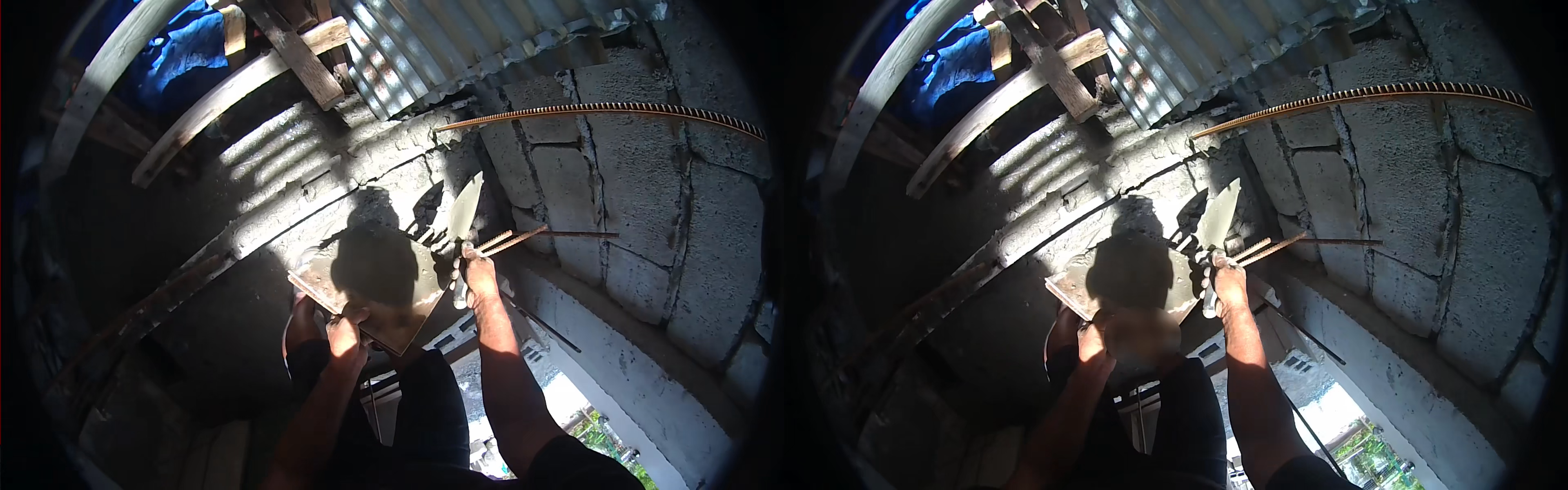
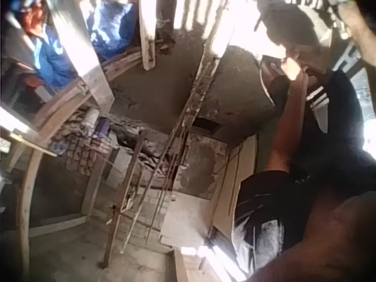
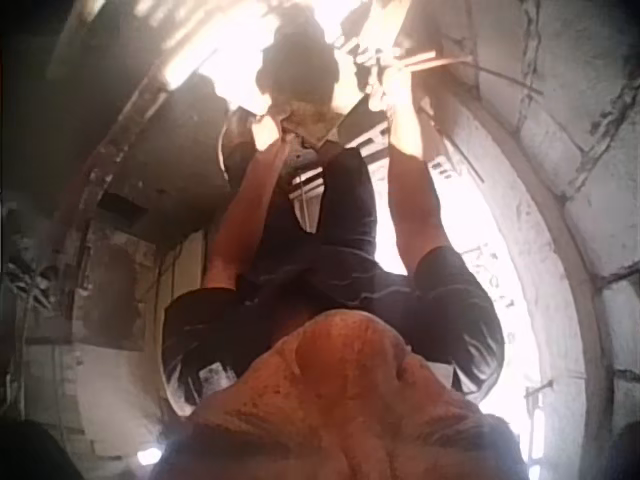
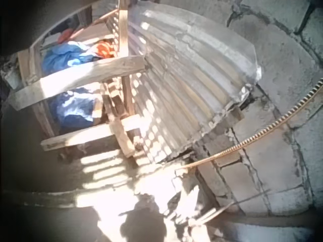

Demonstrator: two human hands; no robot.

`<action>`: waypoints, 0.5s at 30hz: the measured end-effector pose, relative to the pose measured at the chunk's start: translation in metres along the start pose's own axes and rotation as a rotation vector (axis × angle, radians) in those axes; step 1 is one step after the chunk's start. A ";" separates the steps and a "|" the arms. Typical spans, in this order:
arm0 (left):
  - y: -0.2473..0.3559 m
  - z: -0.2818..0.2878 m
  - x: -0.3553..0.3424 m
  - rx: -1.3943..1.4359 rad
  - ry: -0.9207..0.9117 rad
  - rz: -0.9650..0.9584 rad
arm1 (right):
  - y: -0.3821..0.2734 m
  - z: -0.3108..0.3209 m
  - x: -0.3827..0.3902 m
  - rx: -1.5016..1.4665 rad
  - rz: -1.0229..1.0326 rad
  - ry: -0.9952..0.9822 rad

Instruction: The person scoops wet cement from the ground onto a wooden board using a trowel. They then carry the board over to the wall structure and apply the cement onto the concrete blocks using the trowel.

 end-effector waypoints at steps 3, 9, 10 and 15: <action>-0.001 0.061 -0.020 -0.099 0.044 -0.001 | 0.052 -0.032 -0.010 -0.227 -0.143 -0.022; 0.046 0.087 -0.074 -0.258 -0.019 -0.027 | 0.128 -0.105 -0.082 -0.342 -0.111 -0.007; 0.052 0.089 -0.081 -0.265 -0.017 -0.014 | 0.137 -0.119 -0.095 -0.429 -0.049 0.020; 0.077 0.103 -0.106 -0.352 0.072 0.059 | 0.174 -0.175 -0.174 -0.377 -0.089 0.067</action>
Point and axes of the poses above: each hand's wrist, its own x-axis away from the middle knuckle, its own z-axis out of the back of the hand, y = z × x, the point moved 1 cm from there along -x, towards the middle knuckle, and after that the axes turned 14 degrees about z, right-handed, at the moved point
